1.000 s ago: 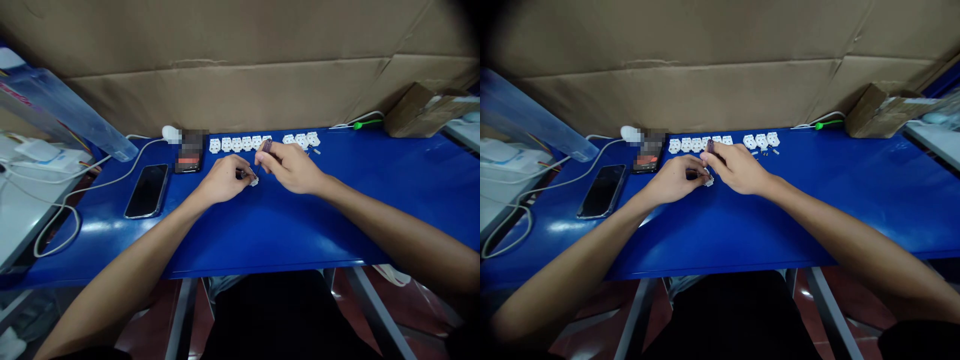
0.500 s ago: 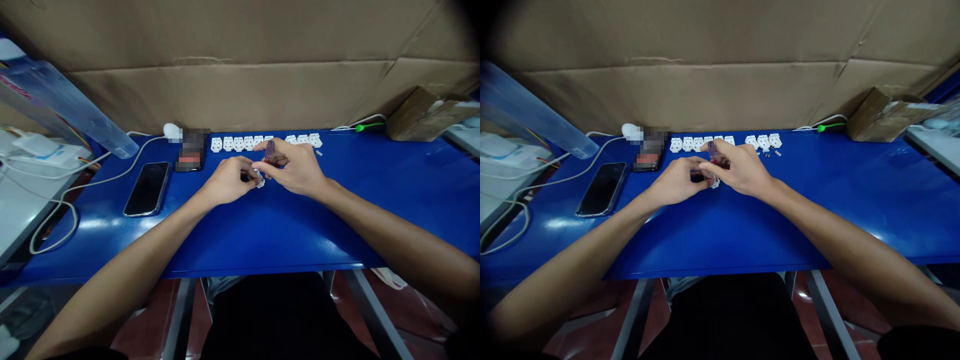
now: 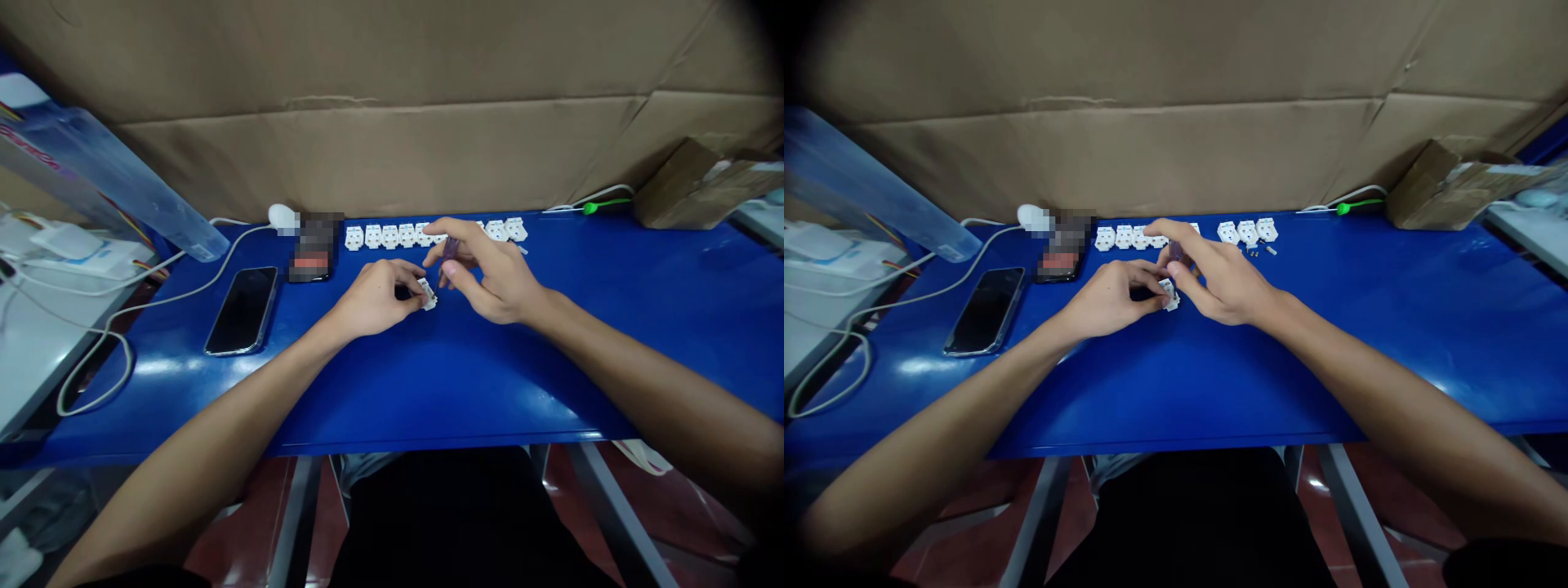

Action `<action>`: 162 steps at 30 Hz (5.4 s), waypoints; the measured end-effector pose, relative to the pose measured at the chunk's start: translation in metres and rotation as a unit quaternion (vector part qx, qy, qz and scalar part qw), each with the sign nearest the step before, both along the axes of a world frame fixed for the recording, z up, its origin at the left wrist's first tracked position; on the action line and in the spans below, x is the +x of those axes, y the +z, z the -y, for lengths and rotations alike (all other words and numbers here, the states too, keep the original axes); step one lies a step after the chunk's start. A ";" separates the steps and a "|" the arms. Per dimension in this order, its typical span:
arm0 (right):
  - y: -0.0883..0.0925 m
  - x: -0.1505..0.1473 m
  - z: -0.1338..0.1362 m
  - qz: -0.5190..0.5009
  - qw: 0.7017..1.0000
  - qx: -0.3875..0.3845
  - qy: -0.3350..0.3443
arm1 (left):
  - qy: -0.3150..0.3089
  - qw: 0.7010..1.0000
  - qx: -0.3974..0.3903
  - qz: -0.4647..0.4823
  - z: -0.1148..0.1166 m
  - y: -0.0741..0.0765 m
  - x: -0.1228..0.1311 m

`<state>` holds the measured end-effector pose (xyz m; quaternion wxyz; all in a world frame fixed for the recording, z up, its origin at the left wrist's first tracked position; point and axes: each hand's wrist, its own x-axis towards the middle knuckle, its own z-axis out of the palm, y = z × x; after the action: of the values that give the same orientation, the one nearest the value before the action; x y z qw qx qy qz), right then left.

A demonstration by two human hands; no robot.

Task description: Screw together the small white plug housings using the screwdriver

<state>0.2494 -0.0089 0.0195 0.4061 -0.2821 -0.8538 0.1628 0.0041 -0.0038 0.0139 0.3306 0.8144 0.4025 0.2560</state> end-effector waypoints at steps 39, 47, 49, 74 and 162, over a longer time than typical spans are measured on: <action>0.007 -0.008 0.007 -0.100 0.987 0.054 -0.109 | -0.014 1.000 -0.001 0.005 -0.002 -0.001 -0.003; 0.010 -0.007 0.009 -0.094 0.989 0.063 -0.096 | -0.016 1.000 0.005 -0.004 -0.001 0.002 -0.003; 0.009 -0.007 0.007 -0.081 0.987 0.082 -0.110 | -0.015 1.000 -0.001 -0.001 -0.001 0.002 -0.003; 0.003 -0.008 0.002 -0.130 0.976 0.165 -0.060 | -0.025 1.000 -0.009 0.011 -0.002 0.001 -0.004; 0.009 -0.006 0.005 -0.048 0.998 0.045 0.004 | -0.052 0.998 0.021 -0.012 -0.003 0.007 -0.006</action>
<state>0.2434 -0.0143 0.0281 0.4580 -0.2521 -0.8411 0.1390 -0.0019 -0.0013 0.0206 0.3210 0.8443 0.3577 0.2370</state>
